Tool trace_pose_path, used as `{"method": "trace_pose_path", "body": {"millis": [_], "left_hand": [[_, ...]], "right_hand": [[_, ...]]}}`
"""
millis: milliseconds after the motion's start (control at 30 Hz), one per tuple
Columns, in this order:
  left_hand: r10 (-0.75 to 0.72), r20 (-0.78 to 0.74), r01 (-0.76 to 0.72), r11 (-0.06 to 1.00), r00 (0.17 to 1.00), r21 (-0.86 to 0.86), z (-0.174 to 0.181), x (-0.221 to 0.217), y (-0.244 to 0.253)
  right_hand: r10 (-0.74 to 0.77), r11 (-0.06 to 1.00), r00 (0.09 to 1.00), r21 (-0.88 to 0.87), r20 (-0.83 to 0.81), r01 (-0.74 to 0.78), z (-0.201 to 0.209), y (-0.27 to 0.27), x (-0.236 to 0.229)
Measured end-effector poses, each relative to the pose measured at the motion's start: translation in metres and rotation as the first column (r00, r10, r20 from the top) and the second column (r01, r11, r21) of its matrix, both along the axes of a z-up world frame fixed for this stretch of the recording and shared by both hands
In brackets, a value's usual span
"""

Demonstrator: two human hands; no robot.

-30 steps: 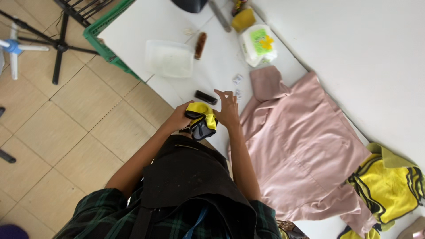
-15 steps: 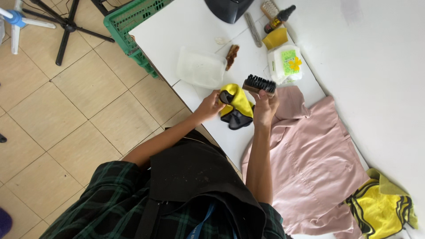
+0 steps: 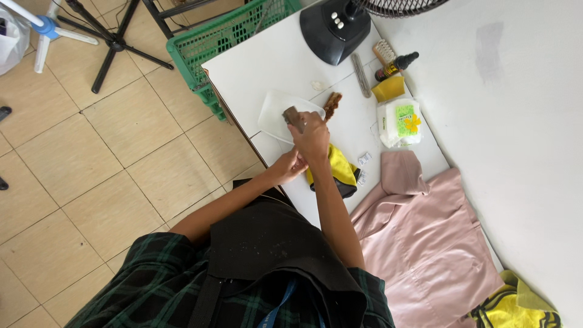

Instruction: The person cleans a pink jacket by wiping it with a yellow cloth and scrubbing it with a brush on a white table.

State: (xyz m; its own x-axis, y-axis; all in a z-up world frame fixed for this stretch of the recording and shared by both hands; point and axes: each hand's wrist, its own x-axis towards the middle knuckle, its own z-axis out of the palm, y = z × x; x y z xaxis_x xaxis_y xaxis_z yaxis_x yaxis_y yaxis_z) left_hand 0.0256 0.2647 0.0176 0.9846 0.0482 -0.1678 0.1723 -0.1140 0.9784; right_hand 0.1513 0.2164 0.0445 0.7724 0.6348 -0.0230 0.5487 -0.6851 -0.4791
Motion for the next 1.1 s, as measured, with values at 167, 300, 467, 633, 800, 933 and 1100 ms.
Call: {"method": "trace_pose_path", "body": {"millis": [167,300,467,633,800,933,1100], "left_hand": [[-0.013,0.037,0.009,0.994,0.999,0.110,-0.015,0.008,0.001],[-0.021,0.032,0.014,0.978,0.999,0.206,-0.018,0.010,-0.001],[0.015,0.050,-0.024,0.984,0.999,0.179,-0.020,0.007,-0.005],[0.049,0.074,-0.063,0.977,0.996,0.202,-0.013,0.001,-0.005],[0.040,0.063,-0.051,0.983,0.997,0.177,-0.007,0.001,-0.003],[0.060,0.149,-0.097,0.963,0.987,0.253,-0.015,0.017,0.001],[0.081,0.142,-0.108,0.975,0.987,0.194,-0.034,0.005,-0.009]], "right_hand": [[0.078,0.992,0.994,-0.102,0.080,-0.070,-0.014,0.010,-0.003],[0.085,0.983,0.994,-0.169,0.072,-0.072,-0.019,0.010,-0.004],[0.043,0.997,0.997,0.064,0.063,-0.047,0.000,-0.006,-0.016],[0.066,0.932,0.989,0.363,-0.133,-0.013,0.011,-0.008,-0.026],[0.023,0.978,0.998,0.208,-0.064,-0.009,0.002,-0.011,-0.009],[-0.099,0.910,0.994,0.400,-0.052,0.112,0.014,-0.011,-0.002],[-0.171,0.858,0.967,0.453,-0.190,0.241,0.010,-0.030,-0.014]]}}
